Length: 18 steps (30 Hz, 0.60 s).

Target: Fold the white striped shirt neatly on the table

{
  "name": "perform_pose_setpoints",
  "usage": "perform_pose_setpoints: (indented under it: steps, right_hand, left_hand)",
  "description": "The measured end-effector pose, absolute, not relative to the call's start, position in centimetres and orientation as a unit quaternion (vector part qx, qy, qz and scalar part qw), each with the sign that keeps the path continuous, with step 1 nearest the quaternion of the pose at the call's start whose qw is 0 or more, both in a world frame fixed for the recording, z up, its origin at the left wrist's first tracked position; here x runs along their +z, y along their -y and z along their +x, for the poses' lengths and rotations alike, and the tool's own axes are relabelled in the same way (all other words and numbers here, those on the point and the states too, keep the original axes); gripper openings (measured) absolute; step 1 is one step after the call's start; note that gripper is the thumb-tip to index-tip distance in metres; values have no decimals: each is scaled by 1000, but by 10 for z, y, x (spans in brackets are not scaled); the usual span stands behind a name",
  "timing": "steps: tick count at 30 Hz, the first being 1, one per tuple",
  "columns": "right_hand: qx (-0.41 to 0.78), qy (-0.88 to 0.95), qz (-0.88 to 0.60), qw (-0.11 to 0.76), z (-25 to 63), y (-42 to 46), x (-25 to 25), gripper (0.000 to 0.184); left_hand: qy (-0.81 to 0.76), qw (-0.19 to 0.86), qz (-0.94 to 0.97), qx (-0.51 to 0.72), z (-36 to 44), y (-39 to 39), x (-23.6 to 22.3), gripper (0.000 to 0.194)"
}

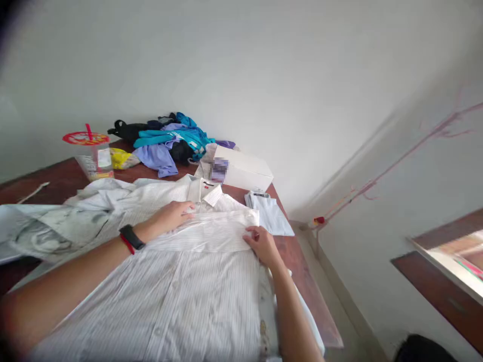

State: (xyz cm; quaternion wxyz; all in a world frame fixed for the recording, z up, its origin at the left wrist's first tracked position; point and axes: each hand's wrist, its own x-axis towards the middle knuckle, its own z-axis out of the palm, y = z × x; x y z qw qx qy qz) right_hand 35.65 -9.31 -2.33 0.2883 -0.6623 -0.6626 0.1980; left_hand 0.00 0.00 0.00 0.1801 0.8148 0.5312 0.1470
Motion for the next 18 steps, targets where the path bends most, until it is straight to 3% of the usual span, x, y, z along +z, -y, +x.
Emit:
perform_pose_setpoints:
  steps: [5, 9, 15, 18]
  right_hand:
    - [188, 622, -711, 269, 364, 94, -15, 39]
    - [284, 629, -685, 234, 376, 106, 7, 41]
    - [279, 648, -682, 192, 378, 116, 18, 20]
    - [259, 663, -684, 162, 371, 117, 19, 21]
  left_hand:
    - [-528, 164, 821, 144, -5, 0, 4, 28]
    - [-528, 132, 828, 135, -2, 4, 1, 20]
    - [-529, 89, 833, 138, 9, 14, -3, 28]
    - [-478, 51, 851, 209, 23, 28, 1, 32]
